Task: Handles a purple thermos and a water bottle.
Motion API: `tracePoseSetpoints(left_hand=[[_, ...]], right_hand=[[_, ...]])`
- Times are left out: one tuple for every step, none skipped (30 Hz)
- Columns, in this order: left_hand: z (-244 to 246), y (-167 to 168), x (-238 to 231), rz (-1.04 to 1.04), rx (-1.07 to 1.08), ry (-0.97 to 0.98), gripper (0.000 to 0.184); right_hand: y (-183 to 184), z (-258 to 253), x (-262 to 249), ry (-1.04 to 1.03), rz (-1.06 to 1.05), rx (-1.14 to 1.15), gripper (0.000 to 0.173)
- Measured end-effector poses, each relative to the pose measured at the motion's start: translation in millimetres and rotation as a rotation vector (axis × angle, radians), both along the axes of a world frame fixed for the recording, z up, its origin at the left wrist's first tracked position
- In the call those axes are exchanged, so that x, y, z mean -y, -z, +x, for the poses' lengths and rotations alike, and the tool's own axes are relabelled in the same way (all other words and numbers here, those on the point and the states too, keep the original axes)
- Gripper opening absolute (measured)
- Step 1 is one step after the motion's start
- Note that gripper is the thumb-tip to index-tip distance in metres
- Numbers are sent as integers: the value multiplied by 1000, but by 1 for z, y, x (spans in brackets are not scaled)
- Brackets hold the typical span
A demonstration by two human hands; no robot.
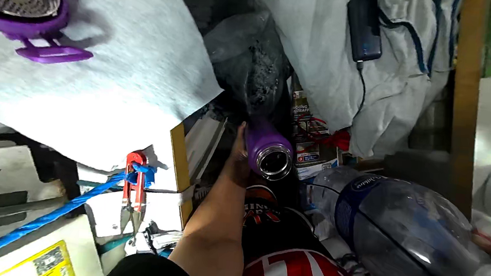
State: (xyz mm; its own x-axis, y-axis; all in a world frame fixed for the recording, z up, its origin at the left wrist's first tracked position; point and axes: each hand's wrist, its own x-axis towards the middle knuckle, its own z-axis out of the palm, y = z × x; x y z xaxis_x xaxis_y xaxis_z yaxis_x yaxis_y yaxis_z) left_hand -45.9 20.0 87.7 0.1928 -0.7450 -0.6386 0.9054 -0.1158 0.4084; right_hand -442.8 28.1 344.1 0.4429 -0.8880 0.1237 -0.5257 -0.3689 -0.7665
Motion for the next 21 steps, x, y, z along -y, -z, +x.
tracePoseSetpoints(left_hand=[[0, 4, 0, -29, -6, 28, 52], [0, 4, 0, -43, -54, 52, 56], [-1, 3, 1, -44, -98, 60, 58], [-2, 2, 1, -48, -111, 73, 58], [-4, 0, -1, -77, -128, 77, 59], [-6, -4, -2, -121, -158, 76, 60], [-9, -8, -4, -151, -177, 85, 60], [-11, -10, -6, -174, -182, 97, 60], [-13, -13, -7, -183, -178, 94, 59], [-16, -17, -8, -173, -167, 82, 58], [-19, -22, -7, -154, -180, 59, 57], [-20, -29, -6, -123, -212, 35, 57], [-22, -41, -2, -53, -239, 12, 57], [-25, -60, 5, 61, -228, -4, 57], [-28, -71, 7, 116, -204, 1, 56], [-29, -72, 3, 74, -170, 34, 55], [-29, -68, -7, -26, -127, 87, 55], [-29, -74, -16, -74, -29, 150, 53], [-30, -88, -26, -109, 64, 212, 50], [-31, -106, -33, -122, 151, 274, 47], [-33, -123, -36, -119, 191, 304, 46]], right_hand=[[5, -6, -11, 81, -27, 42, 61], [10, -12, -21, 155, -52, 74, 59], [13, -17, -30, 203, -65, 92, 59], [14, -21, -39, 216, -56, 96, 60], [16, -25, -48, 204, -43, 99, 62], [17, -26, -56, 197, -38, 102, 63], [18, -25, -64, 194, -45, 89, 63], [18, -23, -70, 203, -62, 84, 63], [19, -20, -74, 220, -74, 85, 62], [20, -17, -76, 248, -82, 89, 63], [21, -14, -79, 283, -86, 89, 66], [22, -10, -82, 329, -80, 85, 72], [23, -6, -89, 386, -57, 66, 79], [23, 0, -98, 463, -18, 27, 87], [23, 6, -106, 551, 20, -51, 95], [23, 9, -110, 611, 56, -143, 102], [21, 10, -111, 625, 102, -204, 104], [19, 11, -110, 621, 132, -227, 104], [17, 11, -109, 618, 133, -237, 102], [17, 8, -109, 611, 116, -229, 100], [18, 3, -112, 606, 84, -202, 96]])
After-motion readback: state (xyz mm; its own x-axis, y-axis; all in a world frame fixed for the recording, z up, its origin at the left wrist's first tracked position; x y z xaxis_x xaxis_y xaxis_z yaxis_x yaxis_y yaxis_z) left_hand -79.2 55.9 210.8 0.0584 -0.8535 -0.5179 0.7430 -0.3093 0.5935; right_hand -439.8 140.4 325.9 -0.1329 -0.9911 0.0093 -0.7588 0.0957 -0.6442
